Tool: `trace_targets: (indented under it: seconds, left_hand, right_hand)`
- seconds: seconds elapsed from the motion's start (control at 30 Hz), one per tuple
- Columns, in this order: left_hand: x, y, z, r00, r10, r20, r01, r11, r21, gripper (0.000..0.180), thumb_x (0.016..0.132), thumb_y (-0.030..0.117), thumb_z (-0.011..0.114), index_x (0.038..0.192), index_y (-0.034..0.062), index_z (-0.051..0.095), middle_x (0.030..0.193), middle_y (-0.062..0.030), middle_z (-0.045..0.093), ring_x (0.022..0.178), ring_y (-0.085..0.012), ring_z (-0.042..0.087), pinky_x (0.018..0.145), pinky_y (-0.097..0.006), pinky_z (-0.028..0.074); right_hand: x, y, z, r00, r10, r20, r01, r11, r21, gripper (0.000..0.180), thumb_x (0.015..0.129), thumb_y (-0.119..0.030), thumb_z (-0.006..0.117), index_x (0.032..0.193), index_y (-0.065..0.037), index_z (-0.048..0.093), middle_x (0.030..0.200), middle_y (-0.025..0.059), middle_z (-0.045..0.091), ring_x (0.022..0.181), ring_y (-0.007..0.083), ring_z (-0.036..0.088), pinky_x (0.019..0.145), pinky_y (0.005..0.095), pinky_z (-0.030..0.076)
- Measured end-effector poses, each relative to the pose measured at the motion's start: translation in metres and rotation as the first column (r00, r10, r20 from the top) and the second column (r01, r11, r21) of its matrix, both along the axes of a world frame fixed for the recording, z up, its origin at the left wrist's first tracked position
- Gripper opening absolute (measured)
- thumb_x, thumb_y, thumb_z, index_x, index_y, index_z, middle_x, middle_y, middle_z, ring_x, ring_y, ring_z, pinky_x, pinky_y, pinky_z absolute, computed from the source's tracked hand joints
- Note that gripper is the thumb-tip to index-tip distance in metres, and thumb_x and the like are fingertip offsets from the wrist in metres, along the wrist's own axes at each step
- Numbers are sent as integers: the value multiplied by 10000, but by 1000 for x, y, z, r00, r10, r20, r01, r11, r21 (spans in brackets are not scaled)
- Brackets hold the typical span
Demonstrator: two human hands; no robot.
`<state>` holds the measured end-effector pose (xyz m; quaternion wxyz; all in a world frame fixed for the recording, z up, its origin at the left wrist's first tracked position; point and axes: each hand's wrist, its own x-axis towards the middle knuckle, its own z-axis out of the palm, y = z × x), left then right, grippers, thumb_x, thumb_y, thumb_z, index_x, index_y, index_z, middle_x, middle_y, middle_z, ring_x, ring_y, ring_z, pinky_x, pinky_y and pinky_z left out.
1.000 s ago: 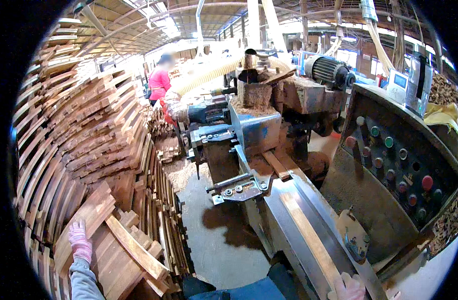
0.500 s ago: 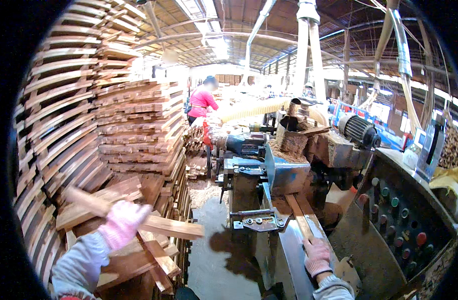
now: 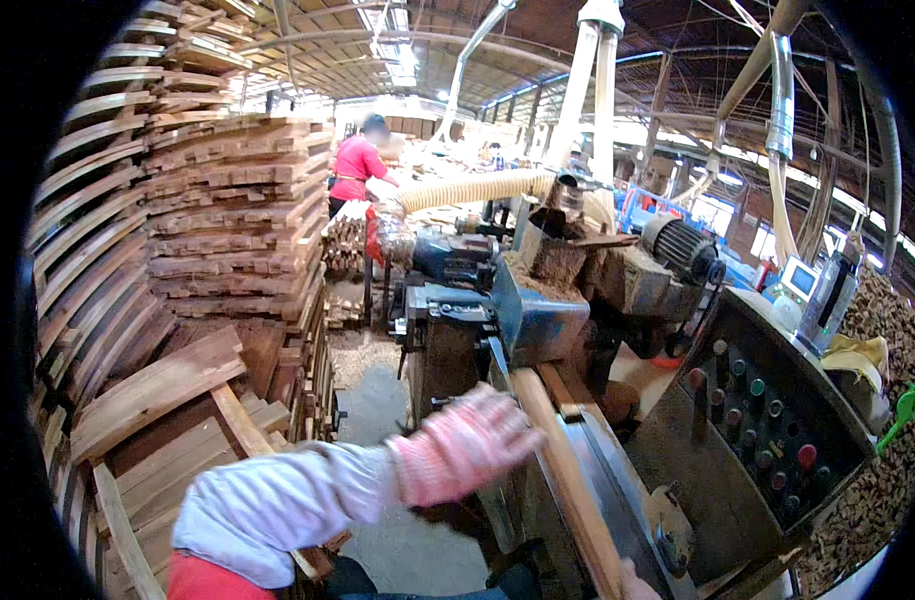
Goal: The person picks up curved wooden boards from a large stack on the left and feeds them one by one through a woodworking machine, using their hands to guide the wood into the intake.
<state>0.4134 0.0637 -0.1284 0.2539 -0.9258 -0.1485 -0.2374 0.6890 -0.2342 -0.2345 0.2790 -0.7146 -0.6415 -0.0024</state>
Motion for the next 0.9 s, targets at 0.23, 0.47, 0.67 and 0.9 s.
trace_targets:
  seconds: [0.23, 0.47, 0.67, 0.9]
  left_hand:
    - [-237, 66, -7, 749, 653, 107, -642, 757, -126, 539, 716, 35, 740, 1240, 118, 647, 1093, -114, 691, 1105, -350, 648, 981, -481, 502]
    - [-415, 1, -27, 11, 968, -251, -958, -61, -280, 924, 750, 299, 862, 1549, 119, 436, 1477, -136, 509, 1432, -343, 442, 1172, -487, 378]
    - [-497, -12, -78, -200, 944, -262, -937, -262, -229, 1090, 707, 338, 912, 1620, 175, 338, 1533, -127, 462, 1464, -332, 418, 1196, -486, 372]
    - [-515, -6, -87, -177, 949, -260, -949, -234, -209, 1147, 657, 289, 942, 1623, 177, 335, 1541, -138, 465, 1453, -360, 428, 1177, -470, 407]
  right_hand:
    - [44, -46, -36, 878, -316, 358, 356, 933, -50, 733, 880, -231, 782, 1536, -41, 514, 1166, 216, 714, 995, 397, 681, 883, 479, 548]
    - [83, 160, -60, 952, -266, 151, 211, 927, 309, 765, 901, -247, 716, 1557, 19, 427, 1268, 314, 643, 1133, 502, 613, 991, 547, 487]
    - [51, 270, -46, 956, -207, 208, 161, 963, 216, 746, 884, -206, 746, 1548, -12, 465, 1332, 231, 649, 1200, 426, 611, 1043, 482, 478]
    - [43, 66, -47, 956, -117, 269, 83, 987, 134, 760, 772, -125, 795, 1463, 42, 527, 1204, 247, 684, 1032, 456, 639, 887, 521, 509]
